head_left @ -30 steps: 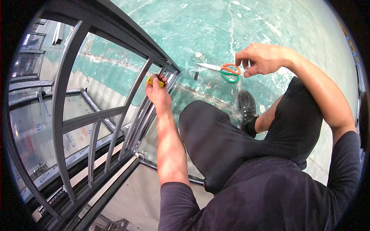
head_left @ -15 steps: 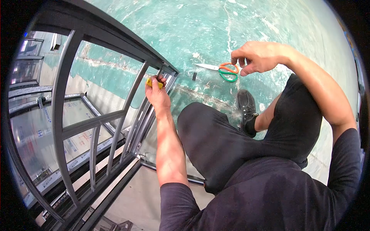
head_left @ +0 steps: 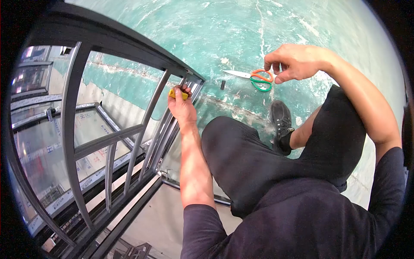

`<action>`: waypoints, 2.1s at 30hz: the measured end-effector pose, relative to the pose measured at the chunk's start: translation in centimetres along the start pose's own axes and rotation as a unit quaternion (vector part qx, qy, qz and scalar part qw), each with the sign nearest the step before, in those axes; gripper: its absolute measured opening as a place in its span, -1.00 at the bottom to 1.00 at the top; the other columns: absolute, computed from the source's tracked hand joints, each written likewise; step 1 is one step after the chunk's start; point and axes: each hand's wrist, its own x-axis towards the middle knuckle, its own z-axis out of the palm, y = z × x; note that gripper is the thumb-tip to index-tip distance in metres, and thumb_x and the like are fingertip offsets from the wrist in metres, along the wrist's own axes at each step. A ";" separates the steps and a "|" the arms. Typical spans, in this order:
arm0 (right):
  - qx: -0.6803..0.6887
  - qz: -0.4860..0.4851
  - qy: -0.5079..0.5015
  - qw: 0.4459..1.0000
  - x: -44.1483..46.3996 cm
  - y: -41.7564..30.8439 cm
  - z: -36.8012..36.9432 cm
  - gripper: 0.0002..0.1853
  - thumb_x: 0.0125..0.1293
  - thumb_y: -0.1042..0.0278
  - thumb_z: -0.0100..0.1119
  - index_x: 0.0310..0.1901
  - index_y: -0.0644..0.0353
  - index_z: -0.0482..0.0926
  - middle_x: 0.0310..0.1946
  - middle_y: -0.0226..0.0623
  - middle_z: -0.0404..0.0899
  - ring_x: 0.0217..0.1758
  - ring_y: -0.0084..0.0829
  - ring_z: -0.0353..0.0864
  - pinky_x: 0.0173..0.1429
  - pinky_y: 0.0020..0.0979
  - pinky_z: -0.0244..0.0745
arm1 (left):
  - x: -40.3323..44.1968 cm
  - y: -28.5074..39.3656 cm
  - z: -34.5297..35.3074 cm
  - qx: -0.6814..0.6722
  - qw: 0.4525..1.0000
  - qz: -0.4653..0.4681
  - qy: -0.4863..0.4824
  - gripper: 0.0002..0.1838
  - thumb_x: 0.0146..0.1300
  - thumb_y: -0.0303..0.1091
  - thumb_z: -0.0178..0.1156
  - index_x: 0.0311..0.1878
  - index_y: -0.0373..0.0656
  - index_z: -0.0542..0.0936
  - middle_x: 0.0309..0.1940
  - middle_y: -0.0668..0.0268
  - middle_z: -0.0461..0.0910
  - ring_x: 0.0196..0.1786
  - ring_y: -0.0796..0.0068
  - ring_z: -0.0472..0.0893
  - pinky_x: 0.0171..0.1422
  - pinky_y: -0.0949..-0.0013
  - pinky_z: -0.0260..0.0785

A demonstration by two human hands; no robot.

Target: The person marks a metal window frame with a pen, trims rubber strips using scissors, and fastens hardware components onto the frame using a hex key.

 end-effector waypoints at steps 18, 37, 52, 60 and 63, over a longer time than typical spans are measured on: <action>0.007 0.017 -0.037 0.999 1.4 -1.7 -0.2 -0.54 0.26 0.14 0.37 0.11 0.23 0.58 -0.17 -0.07 0.74 -0.12 -0.07 0.71 -0.04 -0.14 0.56 | 0.3 4.6 0.2 0.608 0.758 0.234 -0.026 -0.73 0.45 -0.28 0.19 -0.03 -0.35 0.56 -0.26 0.00 0.64 -0.18 0.09 0.65 -0.01 0.17 0.47; -0.019 0.009 -0.029 0.999 2.2 -1.7 -0.3 -0.53 0.23 0.14 0.37 0.10 0.22 0.59 -0.13 -0.07 0.74 -0.06 -0.05 0.71 0.01 -0.14 0.57 | 1.7 4.8 2.0 0.284 0.940 -0.175 0.067 -0.57 0.55 -0.01 0.05 -0.27 -0.20 0.55 -0.55 0.28 0.58 -0.60 0.62 0.47 -0.63 0.53 0.13; 0.650 0.053 0.087 0.753 18.4 -6.7 13.8 -0.53 0.41 0.26 0.23 0.25 0.36 0.49 0.01 -0.23 0.63 -0.07 -0.39 0.65 0.00 -0.33 0.61 | 1.0 2.4 2.1 -0.137 0.987 -0.079 0.018 -0.74 0.59 -0.21 0.03 -0.19 -0.19 0.47 -0.34 0.16 0.60 -0.36 0.38 0.58 -0.21 0.36 0.49; 0.838 -0.027 0.176 0.516 21.5 -8.2 14.0 -0.59 0.46 0.44 0.16 0.28 0.36 0.44 0.00 -0.24 0.66 -0.11 -0.45 0.66 -0.02 -0.37 0.61 | 1.1 2.4 1.2 -0.147 0.984 -0.099 0.001 -0.81 0.56 -0.24 0.07 -0.15 -0.16 0.47 -0.29 0.28 0.55 -0.26 0.41 0.58 -0.20 0.36 0.46; 0.885 -0.068 0.172 0.427 21.7 -9.1 14.4 -0.64 0.44 0.49 0.15 0.22 0.33 0.46 -0.02 -0.20 0.66 -0.04 -0.33 0.68 -0.03 -0.32 0.61 | 1.0 3.1 2.3 -0.104 0.988 -0.099 0.061 -0.76 0.57 -0.19 0.05 -0.12 -0.19 0.48 -0.37 0.27 0.51 -0.33 0.45 0.54 -0.31 0.43 0.36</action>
